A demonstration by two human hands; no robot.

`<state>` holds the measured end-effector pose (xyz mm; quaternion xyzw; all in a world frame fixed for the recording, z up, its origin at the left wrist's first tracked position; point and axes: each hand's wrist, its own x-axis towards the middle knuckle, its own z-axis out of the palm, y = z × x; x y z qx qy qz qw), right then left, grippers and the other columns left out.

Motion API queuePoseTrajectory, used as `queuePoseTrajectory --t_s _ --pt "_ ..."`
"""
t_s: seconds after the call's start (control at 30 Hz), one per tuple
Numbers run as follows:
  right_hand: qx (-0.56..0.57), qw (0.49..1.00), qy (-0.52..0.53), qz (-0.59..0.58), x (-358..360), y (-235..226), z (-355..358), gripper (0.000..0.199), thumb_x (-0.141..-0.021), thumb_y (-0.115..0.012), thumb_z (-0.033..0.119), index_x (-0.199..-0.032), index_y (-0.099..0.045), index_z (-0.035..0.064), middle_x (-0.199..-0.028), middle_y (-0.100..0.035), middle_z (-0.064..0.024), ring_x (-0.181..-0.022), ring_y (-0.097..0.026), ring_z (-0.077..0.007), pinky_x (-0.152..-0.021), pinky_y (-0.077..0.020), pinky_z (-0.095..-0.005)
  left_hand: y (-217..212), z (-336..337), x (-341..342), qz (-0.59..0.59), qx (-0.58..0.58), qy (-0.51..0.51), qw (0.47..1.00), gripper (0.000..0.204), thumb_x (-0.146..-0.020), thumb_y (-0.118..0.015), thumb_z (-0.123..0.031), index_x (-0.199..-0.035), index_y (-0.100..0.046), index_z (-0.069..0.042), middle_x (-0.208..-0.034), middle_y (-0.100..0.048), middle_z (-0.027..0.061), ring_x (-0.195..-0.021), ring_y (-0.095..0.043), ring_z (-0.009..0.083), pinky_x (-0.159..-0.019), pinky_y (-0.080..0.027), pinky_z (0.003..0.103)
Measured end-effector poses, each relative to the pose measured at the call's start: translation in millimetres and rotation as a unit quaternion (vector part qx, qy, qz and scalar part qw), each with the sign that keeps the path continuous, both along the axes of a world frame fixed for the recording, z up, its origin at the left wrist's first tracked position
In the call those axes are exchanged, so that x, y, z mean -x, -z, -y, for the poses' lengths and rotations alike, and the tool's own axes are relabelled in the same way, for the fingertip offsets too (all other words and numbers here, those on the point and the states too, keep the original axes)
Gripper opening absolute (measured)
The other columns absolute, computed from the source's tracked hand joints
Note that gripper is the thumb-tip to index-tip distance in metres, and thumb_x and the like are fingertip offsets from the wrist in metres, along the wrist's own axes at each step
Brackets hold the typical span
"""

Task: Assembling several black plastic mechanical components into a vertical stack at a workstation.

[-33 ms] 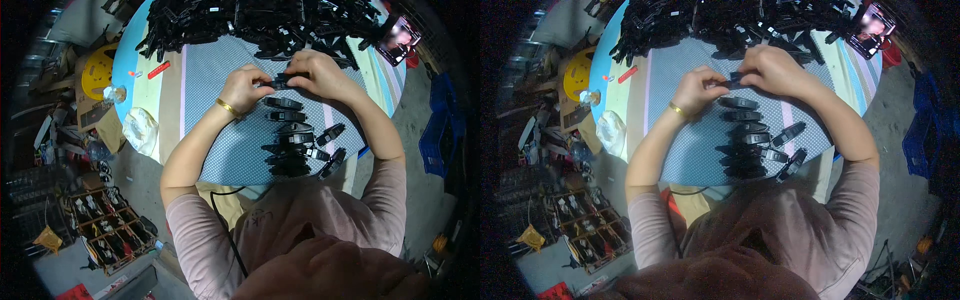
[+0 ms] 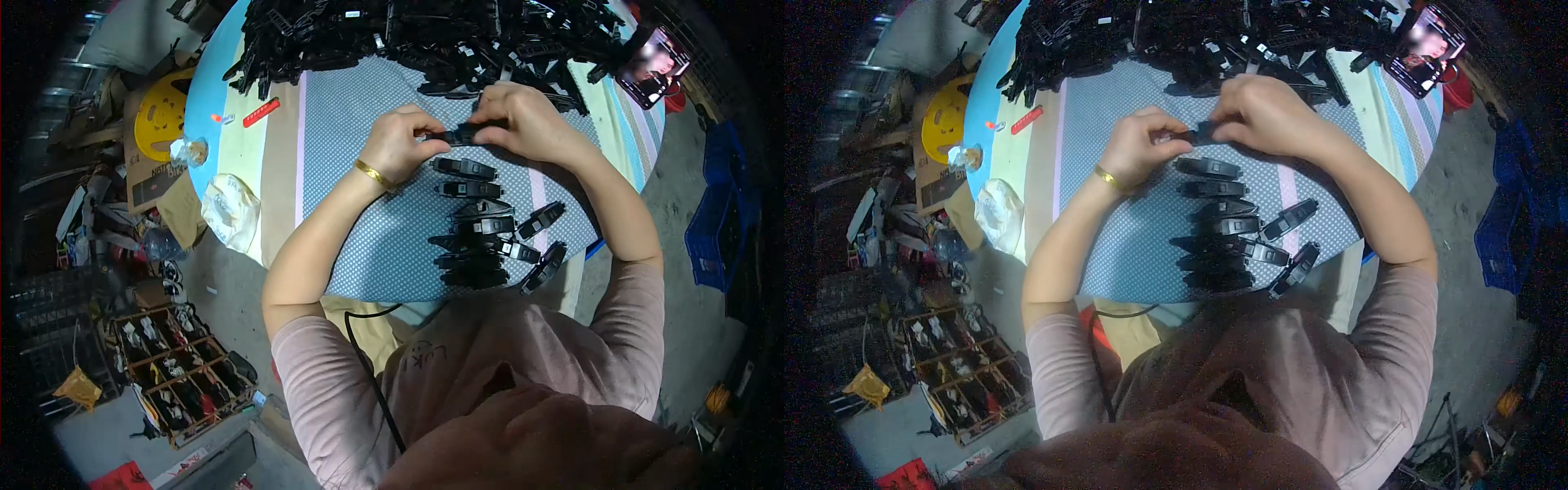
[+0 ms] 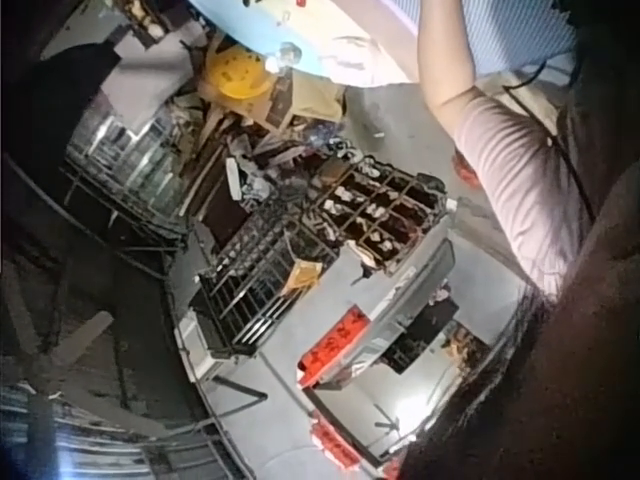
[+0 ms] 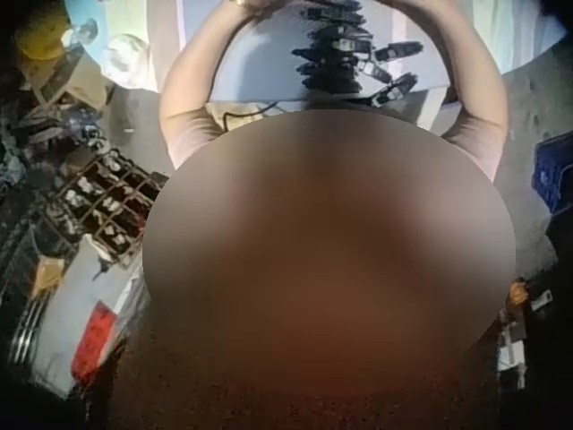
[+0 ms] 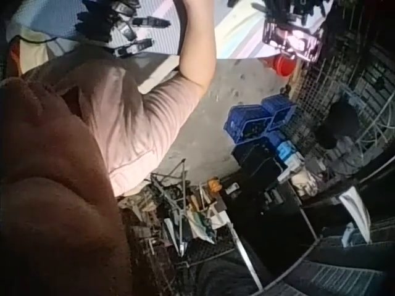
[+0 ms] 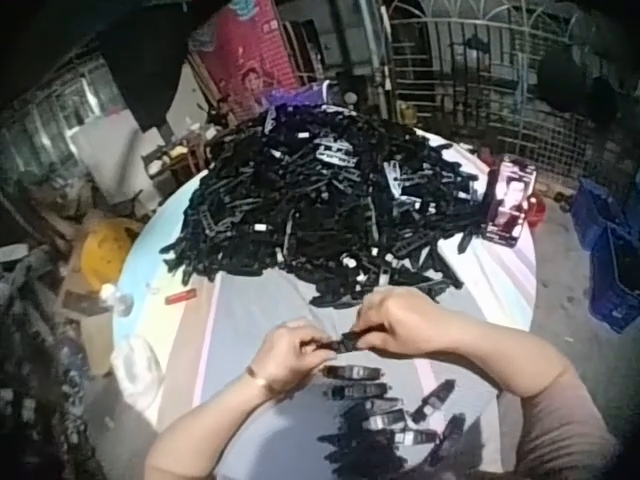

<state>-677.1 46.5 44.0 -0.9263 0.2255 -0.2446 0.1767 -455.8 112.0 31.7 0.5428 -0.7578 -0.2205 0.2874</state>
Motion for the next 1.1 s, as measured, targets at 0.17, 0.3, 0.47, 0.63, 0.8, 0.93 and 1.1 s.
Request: queuePoseTrajectory --t_s 0.17,0.3,0.47,0.63,0.8,0.93,1.1 --pt "0.023 0.998 0.014 -0.062 2 -12 -7 0.023 -0.066 -0.077 0.015 -0.083 -0.070 0.0012 -0.077 -0.060 -0.0085 -0.079 -0.059 -0.0256 -0.068 -0.0481 -0.0366 0 -1 -3 0.011 -0.020 -0.010 1.000 0.025 -0.070 -0.078 -0.018 -0.090 -0.071 -0.004 -0.083 -0.065 0.0066 -0.070 -0.060 0.0160 -0.065 -0.049 0.027" --pt "0.035 0.997 0.021 -0.072 3 -11 -6 0.025 -0.064 -0.077 0.016 -0.082 -0.069 0.0005 -0.077 -0.060 -0.0090 -0.079 -0.059 -0.0266 -0.067 -0.0481 -0.0368 0 -1 -3 0.013 -0.007 -0.007 1.000 0.024 -0.070 -0.078 -0.019 -0.089 -0.072 -0.004 -0.079 -0.064 0.0064 -0.068 -0.060 0.0165 -0.064 -0.049 0.028" --pt "-0.009 0.999 -0.035 -0.041 -6 1 -3 0.028 -0.060 -0.079 0.015 -0.080 -0.068 -0.0012 -0.076 -0.060 -0.0110 -0.078 -0.059 -0.0286 -0.067 -0.0483 -0.0371 7 3 0 -0.004 0.048 0.080 0.996 0.021 -0.069 -0.078 -0.019 -0.082 -0.071 -0.004 -0.073 -0.061 0.0051 -0.069 -0.058 0.0172 -0.062 -0.046 0.029" --pt "-0.105 0.990 -0.049 -0.079 -7 -10 -2 0.026 -0.066 -0.077 0.018 -0.084 -0.069 -0.0001 -0.078 -0.062 -0.0093 -0.078 -0.059 -0.0272 -0.068 -0.0487 -0.0358 -4 11 -7 -0.005 -0.011 0.139 0.990 0.020 -0.071 -0.077 -0.019 -0.084 -0.070 -0.005 -0.082 -0.062 0.0055 -0.076 -0.058 0.0193 -0.065 -0.047 0.031" --pt "0.179 0.981 0.063 0.044 -13 8 7 0.032 -0.078 -0.066 0.012 -0.110 -0.064 0.0059 -0.100 -0.060 -0.0095 -0.092 -0.057 -0.0247 -0.072 -0.0476 -0.0329 7 34 -7 0.030 0.194 -0.034 0.980 0.031 -0.077 -0.072 -0.020 -0.103 -0.065 -0.005 -0.092 -0.063 0.0089 -0.092 -0.058 0.0253 -0.079 -0.047 0.034" --pt "0.254 0.962 0.093 -0.031 -23 26 8 0.028 -0.077 -0.063 0.010 -0.105 -0.063 0.0060 -0.106 -0.057 -0.0070 -0.097 -0.053 -0.0230 -0.081 -0.0426 -0.0340 21 40 -7 0.081 0.215 -0.031 0.973 0.031 -0.074 -0.072 -0.018 -0.101 -0.065 -0.005 -0.094 -0.064 0.0125 -0.090 -0.058 0.0301 -0.080 -0.047 0.038" --pt "0.256 0.961 0.092 -0.050 -24 21 6 0.017 -0.075 -0.062 0.010 -0.091 -0.061 0.0053 -0.101 -0.056 -0.0063 -0.092 -0.054 -0.0221 -0.077 -0.0416 -0.0323 19 33 -1 0.063 0.182 -0.045 0.980 0.026 -0.072 -0.073 -0.017 -0.093 -0.064 -0.005 -0.087 -0.065 0.0099 -0.085 -0.059 0.0292 -0.077 -0.047 0.037"
